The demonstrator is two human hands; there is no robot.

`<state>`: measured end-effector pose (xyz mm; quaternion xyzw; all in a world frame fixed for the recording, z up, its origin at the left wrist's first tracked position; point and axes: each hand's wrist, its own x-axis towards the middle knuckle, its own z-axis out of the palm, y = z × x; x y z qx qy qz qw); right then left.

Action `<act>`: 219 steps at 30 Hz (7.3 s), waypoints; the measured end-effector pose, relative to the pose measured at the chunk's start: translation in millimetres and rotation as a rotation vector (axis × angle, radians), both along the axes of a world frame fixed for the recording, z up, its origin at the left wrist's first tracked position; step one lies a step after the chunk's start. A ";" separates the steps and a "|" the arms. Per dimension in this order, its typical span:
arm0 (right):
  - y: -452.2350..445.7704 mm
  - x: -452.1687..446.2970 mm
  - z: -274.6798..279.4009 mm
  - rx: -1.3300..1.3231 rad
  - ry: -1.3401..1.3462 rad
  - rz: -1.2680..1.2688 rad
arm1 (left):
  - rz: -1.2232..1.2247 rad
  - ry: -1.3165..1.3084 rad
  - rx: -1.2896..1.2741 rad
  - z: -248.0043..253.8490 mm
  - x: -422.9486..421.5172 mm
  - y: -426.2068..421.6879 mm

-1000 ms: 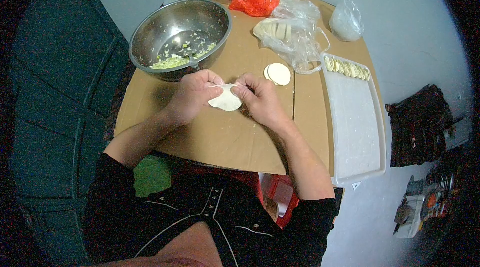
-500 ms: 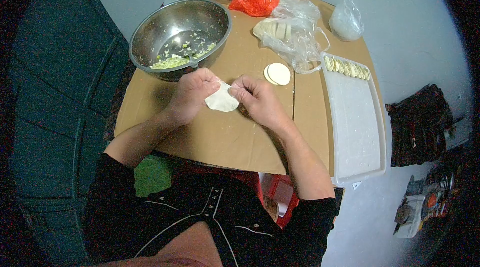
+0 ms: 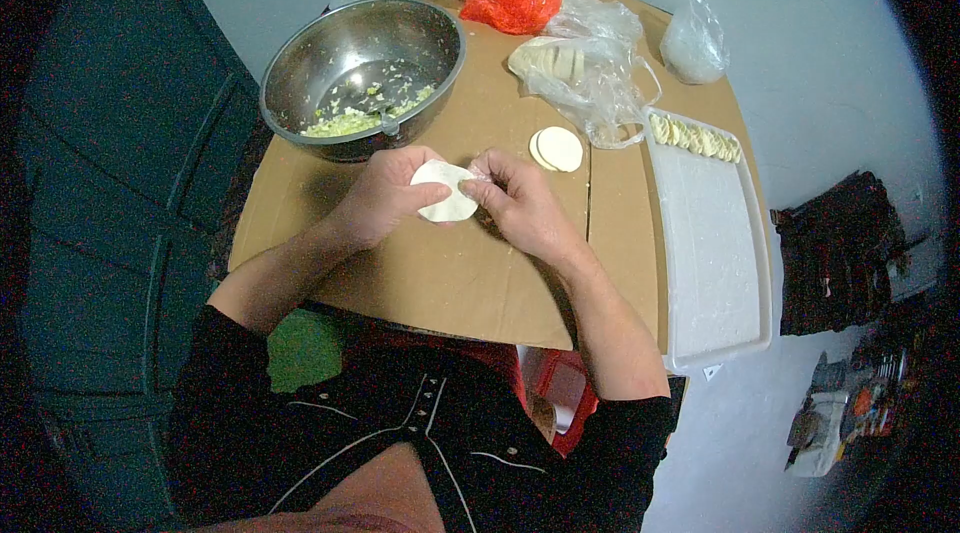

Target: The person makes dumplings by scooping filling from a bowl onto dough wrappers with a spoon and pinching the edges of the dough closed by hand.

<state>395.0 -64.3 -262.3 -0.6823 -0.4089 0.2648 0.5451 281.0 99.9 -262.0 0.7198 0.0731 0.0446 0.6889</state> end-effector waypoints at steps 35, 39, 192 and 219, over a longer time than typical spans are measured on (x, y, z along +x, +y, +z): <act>0.1 1.6 -3.9 0.037 -0.003 -0.083 | 0.141 -0.032 0.090 4.1 0.1 -3.3; -0.7 5.6 -5.7 0.075 -0.077 -0.072 | 0.091 0.005 -0.157 6.8 -0.4 0.8; 3.4 -6.8 -12.9 0.149 -0.121 -0.028 | -0.035 0.016 -0.187 -9.4 -2.1 -5.9; 2.3 -2.8 -9.9 0.125 0.037 0.002 | 0.070 -0.070 -0.001 -5.2 -2.1 -6.5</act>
